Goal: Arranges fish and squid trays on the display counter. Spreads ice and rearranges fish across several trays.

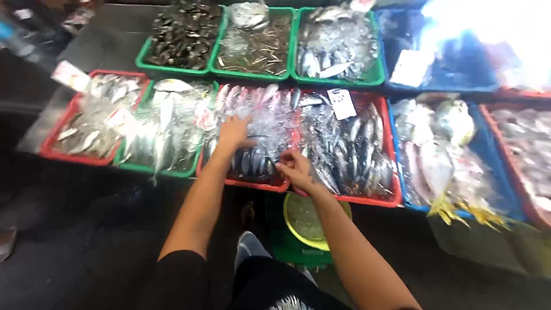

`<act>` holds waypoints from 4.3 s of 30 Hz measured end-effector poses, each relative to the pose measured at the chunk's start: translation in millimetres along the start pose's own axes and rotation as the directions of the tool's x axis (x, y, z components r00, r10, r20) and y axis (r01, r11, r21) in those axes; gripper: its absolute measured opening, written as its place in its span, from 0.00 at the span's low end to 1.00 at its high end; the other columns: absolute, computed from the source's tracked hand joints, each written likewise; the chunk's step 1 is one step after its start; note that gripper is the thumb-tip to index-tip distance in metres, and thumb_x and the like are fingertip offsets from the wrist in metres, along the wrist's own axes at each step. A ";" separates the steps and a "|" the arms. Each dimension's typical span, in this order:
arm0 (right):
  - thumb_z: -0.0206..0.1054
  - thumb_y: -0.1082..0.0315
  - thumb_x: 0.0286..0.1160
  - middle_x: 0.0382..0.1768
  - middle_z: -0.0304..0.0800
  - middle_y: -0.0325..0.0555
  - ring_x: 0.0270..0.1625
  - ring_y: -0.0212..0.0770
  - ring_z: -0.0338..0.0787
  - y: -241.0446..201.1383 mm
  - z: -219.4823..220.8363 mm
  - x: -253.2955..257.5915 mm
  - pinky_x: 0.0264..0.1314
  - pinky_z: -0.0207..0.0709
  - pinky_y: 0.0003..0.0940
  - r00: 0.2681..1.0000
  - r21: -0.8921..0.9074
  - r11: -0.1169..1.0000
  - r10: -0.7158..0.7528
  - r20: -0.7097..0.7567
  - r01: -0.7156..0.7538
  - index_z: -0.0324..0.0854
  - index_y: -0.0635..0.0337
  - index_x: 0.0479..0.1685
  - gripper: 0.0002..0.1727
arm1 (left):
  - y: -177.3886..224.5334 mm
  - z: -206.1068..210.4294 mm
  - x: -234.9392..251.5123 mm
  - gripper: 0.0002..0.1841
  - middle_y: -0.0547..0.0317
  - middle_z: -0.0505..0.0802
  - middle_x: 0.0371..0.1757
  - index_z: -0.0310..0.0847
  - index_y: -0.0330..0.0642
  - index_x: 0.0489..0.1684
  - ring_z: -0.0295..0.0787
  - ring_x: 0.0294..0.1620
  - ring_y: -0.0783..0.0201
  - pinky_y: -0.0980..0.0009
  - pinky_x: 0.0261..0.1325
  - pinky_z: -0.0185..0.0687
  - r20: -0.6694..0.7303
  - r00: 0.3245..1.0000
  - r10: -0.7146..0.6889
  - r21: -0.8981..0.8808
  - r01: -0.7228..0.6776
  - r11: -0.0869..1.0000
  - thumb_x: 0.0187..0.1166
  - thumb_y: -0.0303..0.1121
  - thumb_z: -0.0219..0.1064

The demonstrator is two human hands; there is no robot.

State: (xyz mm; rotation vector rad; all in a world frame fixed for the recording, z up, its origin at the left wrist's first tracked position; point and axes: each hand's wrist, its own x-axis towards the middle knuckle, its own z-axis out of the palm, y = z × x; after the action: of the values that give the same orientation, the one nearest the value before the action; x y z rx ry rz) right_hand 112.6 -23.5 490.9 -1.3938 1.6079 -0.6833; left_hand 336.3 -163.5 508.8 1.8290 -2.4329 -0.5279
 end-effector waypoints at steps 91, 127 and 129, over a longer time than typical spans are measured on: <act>0.69 0.48 0.78 0.78 0.74 0.57 0.68 0.61 0.85 243.9 21.0 -166.1 0.59 0.85 0.63 0.274 0.965 0.095 0.961 -0.025 -0.245 0.51 0.42 0.92 0.43 | -21.2 -38.1 147.1 0.62 0.34 0.80 0.77 0.66 0.47 0.84 0.77 0.77 0.34 0.28 0.74 0.72 0.428 0.859 0.281 -0.107 -0.260 0.960 0.37 0.49 0.97; 0.63 0.70 0.81 0.52 0.90 0.49 0.53 0.44 0.92 -38.2 -25.8 89.8 0.56 0.89 0.48 0.881 0.971 0.208 0.427 -0.202 0.122 0.71 0.58 0.70 0.20 | 95.1 -90.1 176.0 0.40 0.38 0.86 0.67 0.66 0.37 0.81 0.88 0.61 0.44 0.43 0.66 0.82 0.439 0.563 0.700 -0.292 -0.648 0.704 0.71 0.43 0.81; 0.56 0.65 0.86 0.46 0.91 0.44 0.49 0.40 0.93 -30.7 -58.0 56.8 0.55 0.89 0.44 0.897 0.970 0.223 0.406 -0.177 0.091 0.75 0.55 0.59 0.10 | 133.4 -97.3 156.5 0.39 0.42 0.90 0.57 0.64 0.39 0.81 0.90 0.50 0.49 0.46 0.58 0.85 0.414 0.607 0.679 -0.332 -0.593 0.733 0.74 0.47 0.78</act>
State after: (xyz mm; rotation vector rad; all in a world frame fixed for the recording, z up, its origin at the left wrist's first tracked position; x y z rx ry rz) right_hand 77.4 -93.0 529.2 -0.0743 1.0939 -1.5769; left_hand 190.3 -301.7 615.2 0.6628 -2.9948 -1.1989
